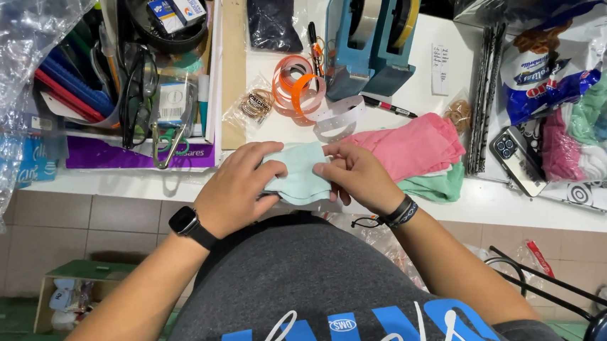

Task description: Unpacking socks from a plastic bag and organizing them by folding and stacking on a counter.

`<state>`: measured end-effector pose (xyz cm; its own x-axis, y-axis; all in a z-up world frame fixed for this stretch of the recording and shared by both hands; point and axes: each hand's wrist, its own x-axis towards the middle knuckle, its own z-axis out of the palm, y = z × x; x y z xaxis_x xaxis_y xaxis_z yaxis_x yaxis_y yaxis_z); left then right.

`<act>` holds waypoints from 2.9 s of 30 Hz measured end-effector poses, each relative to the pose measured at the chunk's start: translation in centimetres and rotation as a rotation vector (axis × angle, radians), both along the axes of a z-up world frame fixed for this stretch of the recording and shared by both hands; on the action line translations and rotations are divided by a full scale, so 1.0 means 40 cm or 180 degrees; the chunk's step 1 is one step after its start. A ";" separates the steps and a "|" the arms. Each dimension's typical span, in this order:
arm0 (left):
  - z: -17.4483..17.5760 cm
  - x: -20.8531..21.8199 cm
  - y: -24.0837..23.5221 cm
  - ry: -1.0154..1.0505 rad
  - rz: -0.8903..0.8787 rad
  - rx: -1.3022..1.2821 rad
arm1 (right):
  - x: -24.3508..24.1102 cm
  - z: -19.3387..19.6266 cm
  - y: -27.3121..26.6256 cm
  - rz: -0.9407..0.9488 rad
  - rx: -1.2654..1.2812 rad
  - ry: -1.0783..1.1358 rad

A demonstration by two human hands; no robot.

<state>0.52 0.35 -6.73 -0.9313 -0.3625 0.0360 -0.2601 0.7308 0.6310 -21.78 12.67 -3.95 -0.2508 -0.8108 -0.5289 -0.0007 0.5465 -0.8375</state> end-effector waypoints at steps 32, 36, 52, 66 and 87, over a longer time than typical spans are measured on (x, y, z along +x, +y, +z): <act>-0.038 -0.032 -0.011 0.0470 -0.0032 -0.1008 | 0.054 -0.146 0.018 0.1933 -0.2130 0.3913; -0.023 -0.024 -0.027 0.0377 0.0001 -0.1106 | -0.004 -0.117 0.048 0.1682 -0.2259 0.3701; 0.073 -0.275 0.136 0.0619 -0.0103 -0.0744 | -0.438 0.041 0.152 -0.0025 0.0725 0.3108; 0.132 -0.453 0.175 -0.0994 0.0631 0.0488 | -0.476 0.100 0.147 -0.0151 -0.0031 0.1634; 0.101 -0.437 0.205 -0.1087 0.1707 0.2209 | -0.519 0.097 0.174 0.0977 0.0670 0.2209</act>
<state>-16.96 8.57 -2.71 -0.5542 -0.5839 -0.5933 -0.7044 -0.0509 0.7080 -42.53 19.61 -0.07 -0.3610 -0.7974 -0.4836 -0.6621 0.5843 -0.4692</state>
